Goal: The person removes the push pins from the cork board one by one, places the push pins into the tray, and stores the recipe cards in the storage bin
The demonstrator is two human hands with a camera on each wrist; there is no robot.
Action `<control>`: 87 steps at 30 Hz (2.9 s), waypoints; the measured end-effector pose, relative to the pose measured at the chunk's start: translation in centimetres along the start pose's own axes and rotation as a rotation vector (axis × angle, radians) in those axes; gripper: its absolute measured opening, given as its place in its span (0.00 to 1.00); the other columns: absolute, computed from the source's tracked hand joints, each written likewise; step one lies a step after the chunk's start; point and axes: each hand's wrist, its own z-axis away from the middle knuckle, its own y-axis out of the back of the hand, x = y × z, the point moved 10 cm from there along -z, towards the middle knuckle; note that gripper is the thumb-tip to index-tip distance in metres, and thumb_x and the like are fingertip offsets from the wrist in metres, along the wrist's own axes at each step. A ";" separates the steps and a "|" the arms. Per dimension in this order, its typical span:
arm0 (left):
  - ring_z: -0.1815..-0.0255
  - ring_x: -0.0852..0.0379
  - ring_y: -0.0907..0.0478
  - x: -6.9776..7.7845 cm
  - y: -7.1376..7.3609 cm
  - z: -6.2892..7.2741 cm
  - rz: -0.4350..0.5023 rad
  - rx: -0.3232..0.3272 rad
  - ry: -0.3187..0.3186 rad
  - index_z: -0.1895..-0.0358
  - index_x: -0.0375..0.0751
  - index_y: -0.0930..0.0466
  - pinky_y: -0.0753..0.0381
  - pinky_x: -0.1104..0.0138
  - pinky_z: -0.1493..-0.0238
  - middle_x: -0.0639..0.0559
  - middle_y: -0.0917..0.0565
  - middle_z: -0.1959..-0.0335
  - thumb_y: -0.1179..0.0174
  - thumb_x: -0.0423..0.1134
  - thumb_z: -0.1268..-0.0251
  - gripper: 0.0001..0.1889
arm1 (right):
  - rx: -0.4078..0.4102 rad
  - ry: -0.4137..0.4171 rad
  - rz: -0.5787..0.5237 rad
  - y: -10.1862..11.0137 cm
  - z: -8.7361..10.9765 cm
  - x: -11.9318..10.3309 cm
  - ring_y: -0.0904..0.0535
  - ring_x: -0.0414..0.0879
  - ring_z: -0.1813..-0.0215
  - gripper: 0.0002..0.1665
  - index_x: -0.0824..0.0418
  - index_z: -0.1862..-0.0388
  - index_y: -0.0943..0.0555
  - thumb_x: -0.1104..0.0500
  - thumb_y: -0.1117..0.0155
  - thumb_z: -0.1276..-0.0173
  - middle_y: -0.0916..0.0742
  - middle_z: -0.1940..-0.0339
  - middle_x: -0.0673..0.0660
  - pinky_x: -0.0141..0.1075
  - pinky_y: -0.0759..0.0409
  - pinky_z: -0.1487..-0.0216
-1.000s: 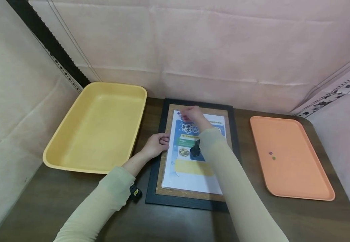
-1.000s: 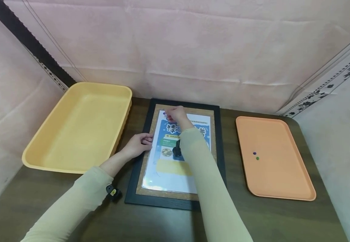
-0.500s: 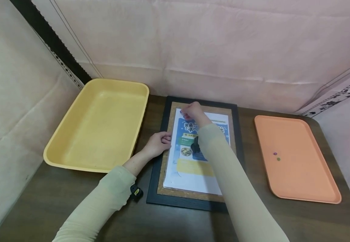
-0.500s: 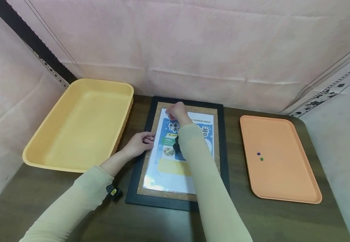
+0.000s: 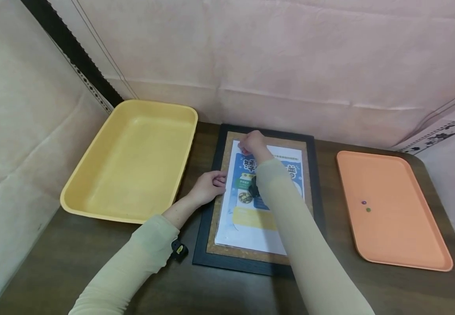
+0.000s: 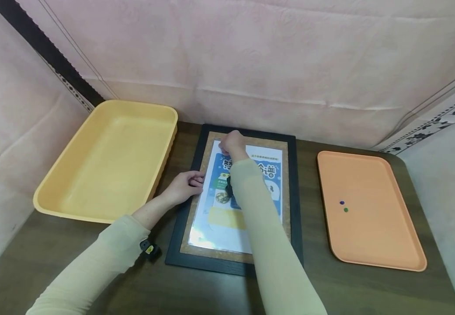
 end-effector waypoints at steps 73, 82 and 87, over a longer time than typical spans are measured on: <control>0.51 0.49 0.24 0.3 0.2 0.2 -0.010 0.034 0.004 0.38 0.31 0.31 0.21 0.62 0.50 0.39 0.23 0.50 0.43 0.29 0.40 0.24 | -0.144 0.009 -0.331 3.2 4.4 5.9 0.19 0.44 0.62 0.15 0.62 0.53 0.20 0.57 0.38 0.36 0.16 0.65 0.53 0.28 0.20 0.56; 0.51 0.48 0.24 0.2 0.0 0.4 -0.004 0.027 0.013 0.37 0.31 0.32 0.21 0.61 0.49 0.39 0.23 0.49 0.43 0.29 0.39 0.25 | -0.188 -0.072 -0.347 3.8 6.6 8.0 0.20 0.41 0.64 0.18 0.63 0.49 0.23 0.56 0.39 0.35 0.17 0.67 0.52 0.25 0.20 0.59; 0.50 0.48 0.25 0.1 -0.1 0.3 -0.007 0.024 0.018 0.37 0.32 0.33 0.22 0.61 0.48 0.39 0.23 0.49 0.43 0.29 0.39 0.25 | -0.204 -0.065 -0.335 4.2 7.5 8.8 0.20 0.41 0.66 0.17 0.64 0.51 0.23 0.57 0.38 0.36 0.18 0.68 0.51 0.25 0.21 0.60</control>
